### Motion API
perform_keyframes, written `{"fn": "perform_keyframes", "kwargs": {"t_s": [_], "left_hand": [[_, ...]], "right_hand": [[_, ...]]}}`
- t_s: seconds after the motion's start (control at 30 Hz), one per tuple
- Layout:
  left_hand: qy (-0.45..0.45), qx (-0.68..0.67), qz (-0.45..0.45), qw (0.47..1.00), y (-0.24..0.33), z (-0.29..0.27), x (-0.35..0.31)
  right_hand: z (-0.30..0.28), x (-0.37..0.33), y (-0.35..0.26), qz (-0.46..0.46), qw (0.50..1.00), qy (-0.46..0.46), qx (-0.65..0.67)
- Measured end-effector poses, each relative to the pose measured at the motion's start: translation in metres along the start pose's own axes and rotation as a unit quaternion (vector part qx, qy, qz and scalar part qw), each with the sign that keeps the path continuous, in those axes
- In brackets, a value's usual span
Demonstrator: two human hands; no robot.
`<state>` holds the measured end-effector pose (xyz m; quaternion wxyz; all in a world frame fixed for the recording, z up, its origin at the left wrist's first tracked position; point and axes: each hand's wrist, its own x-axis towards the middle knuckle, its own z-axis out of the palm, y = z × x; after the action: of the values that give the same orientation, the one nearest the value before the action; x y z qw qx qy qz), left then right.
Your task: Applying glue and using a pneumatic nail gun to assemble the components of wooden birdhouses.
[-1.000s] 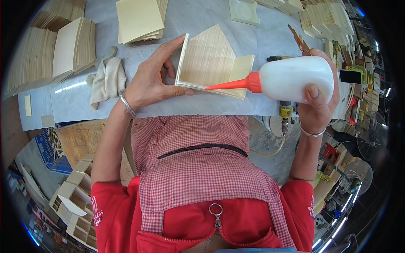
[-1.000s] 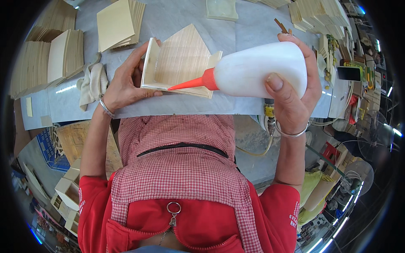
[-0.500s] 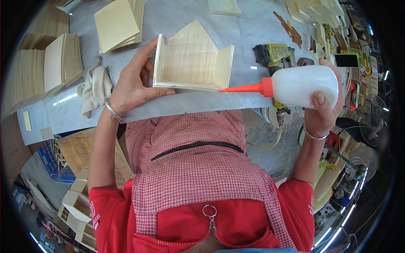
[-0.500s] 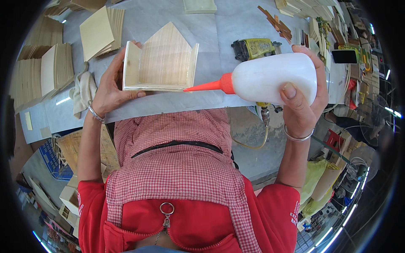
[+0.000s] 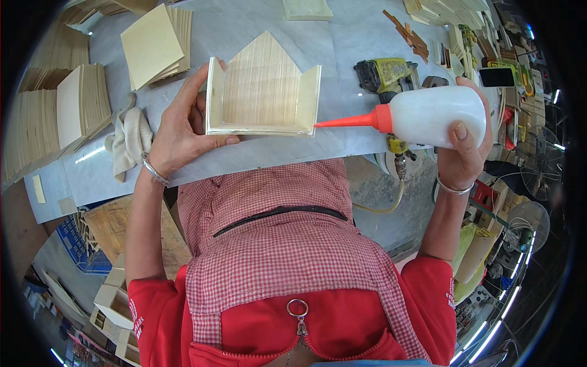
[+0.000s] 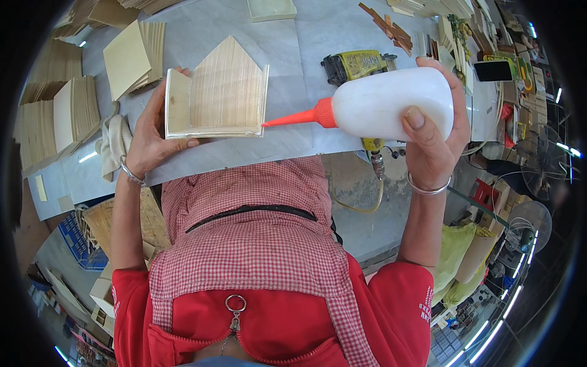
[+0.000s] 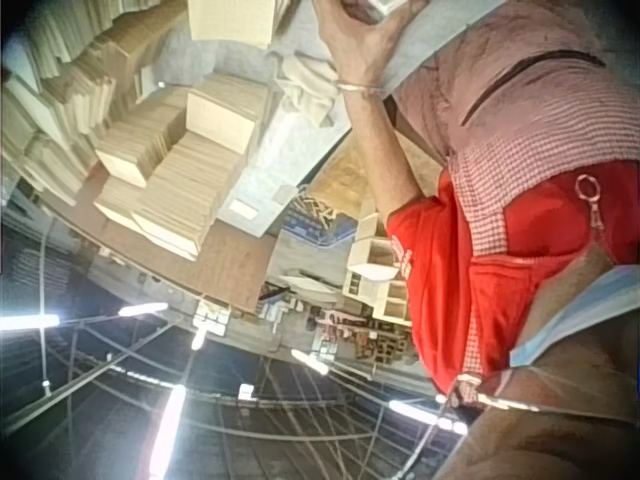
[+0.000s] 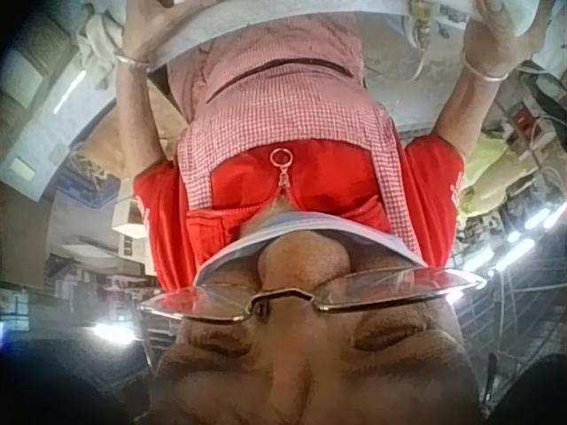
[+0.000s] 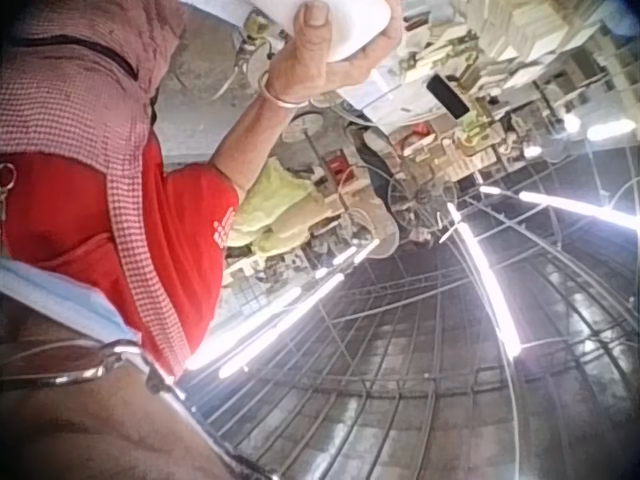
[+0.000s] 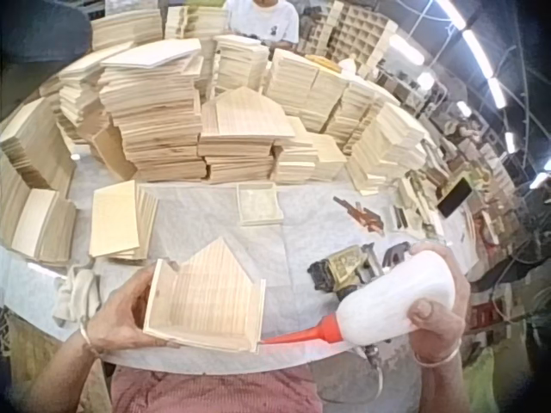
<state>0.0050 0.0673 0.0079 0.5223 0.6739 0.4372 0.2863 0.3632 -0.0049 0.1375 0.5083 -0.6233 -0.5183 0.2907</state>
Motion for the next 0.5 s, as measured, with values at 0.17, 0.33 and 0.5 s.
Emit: {"fn": "perform_keyframes", "kwargs": {"t_s": [0.17,0.33,0.5], "left_hand": [[-0.005,0.001,-0.005,1.000,0.004,-0.001,0.000],[0.000,0.014,-0.013,1.000,0.005,-0.001,0.000],[0.003,0.009,-0.010,1.000,0.003,0.000,-0.001]], "right_hand": [[-0.001,0.011,0.005,-0.014,0.999,-0.013,0.046],[0.002,0.022,0.005,-0.035,0.999,-0.008,0.022],[0.004,0.034,0.006,-0.047,0.995,0.003,0.088]]}}
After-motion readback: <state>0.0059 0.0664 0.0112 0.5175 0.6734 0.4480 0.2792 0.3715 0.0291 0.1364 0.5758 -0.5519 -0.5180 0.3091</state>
